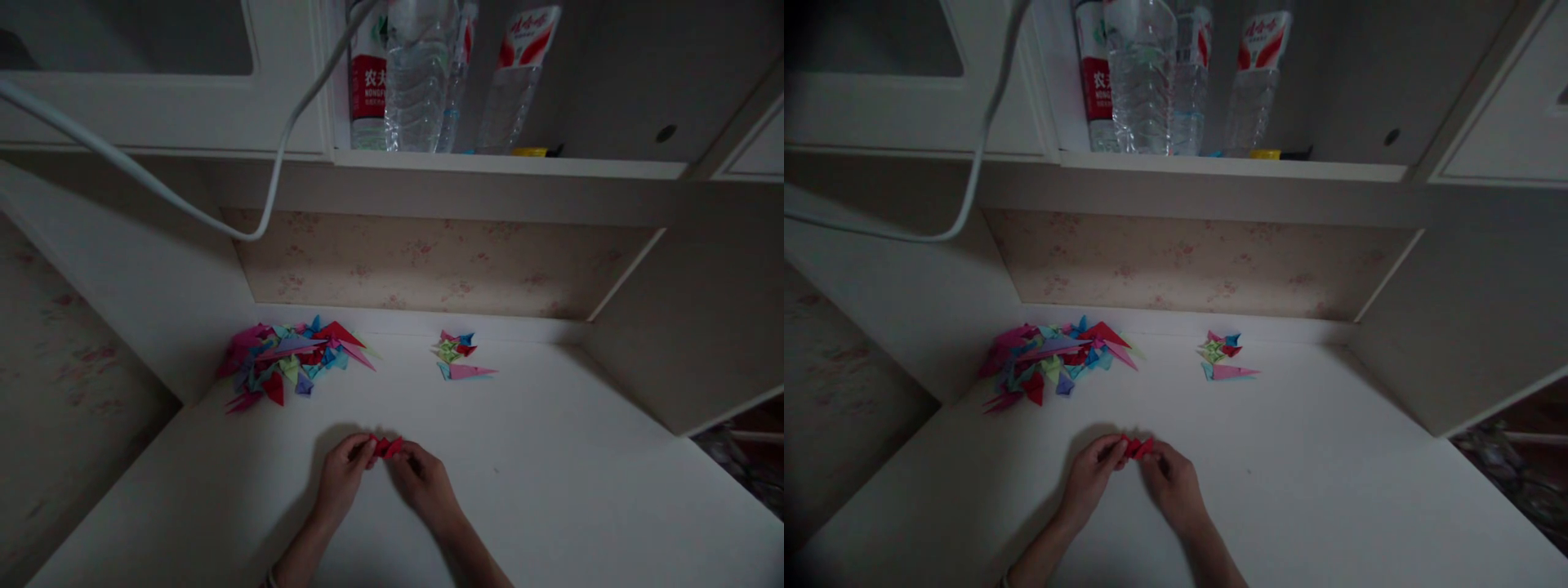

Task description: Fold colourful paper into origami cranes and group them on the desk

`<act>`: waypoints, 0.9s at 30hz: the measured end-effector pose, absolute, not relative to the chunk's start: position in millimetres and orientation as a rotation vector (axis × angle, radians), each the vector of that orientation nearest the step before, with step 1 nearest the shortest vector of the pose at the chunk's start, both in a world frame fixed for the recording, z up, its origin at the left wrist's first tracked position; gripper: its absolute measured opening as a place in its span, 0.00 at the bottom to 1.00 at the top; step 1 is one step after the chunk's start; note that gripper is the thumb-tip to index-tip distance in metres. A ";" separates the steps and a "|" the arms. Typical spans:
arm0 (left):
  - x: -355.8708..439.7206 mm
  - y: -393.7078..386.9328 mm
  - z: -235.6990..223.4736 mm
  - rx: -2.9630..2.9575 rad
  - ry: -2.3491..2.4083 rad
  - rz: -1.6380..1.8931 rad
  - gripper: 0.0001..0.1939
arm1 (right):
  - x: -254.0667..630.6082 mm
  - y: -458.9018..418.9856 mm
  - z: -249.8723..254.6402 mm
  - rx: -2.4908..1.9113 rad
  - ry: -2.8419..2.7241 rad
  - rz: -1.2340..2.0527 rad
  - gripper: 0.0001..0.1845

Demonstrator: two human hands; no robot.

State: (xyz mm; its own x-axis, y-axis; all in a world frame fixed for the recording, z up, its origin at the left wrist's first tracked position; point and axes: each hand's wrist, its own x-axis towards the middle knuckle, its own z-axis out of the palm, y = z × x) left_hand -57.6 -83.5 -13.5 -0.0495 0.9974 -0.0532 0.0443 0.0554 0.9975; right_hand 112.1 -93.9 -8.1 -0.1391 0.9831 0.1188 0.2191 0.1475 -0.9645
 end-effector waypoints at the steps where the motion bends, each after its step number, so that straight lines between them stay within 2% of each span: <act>1: -57.1 -83.4 -13.4 1.178 1.309 1.177 0.23 | 112.1 -94.1 -8.8 -1.220 -1.537 1.068 0.19; 20: -59.5 -82.2 -11.4 1.384 1.283 0.917 0.20 | 117.2 -94.3 -15.7 -1.261 -1.346 1.105 0.22; 27: -60.2 -83.9 -3.9 1.498 1.301 0.950 0.19 | 118.1 -94.3 -16.1 -1.282 -1.353 1.078 0.23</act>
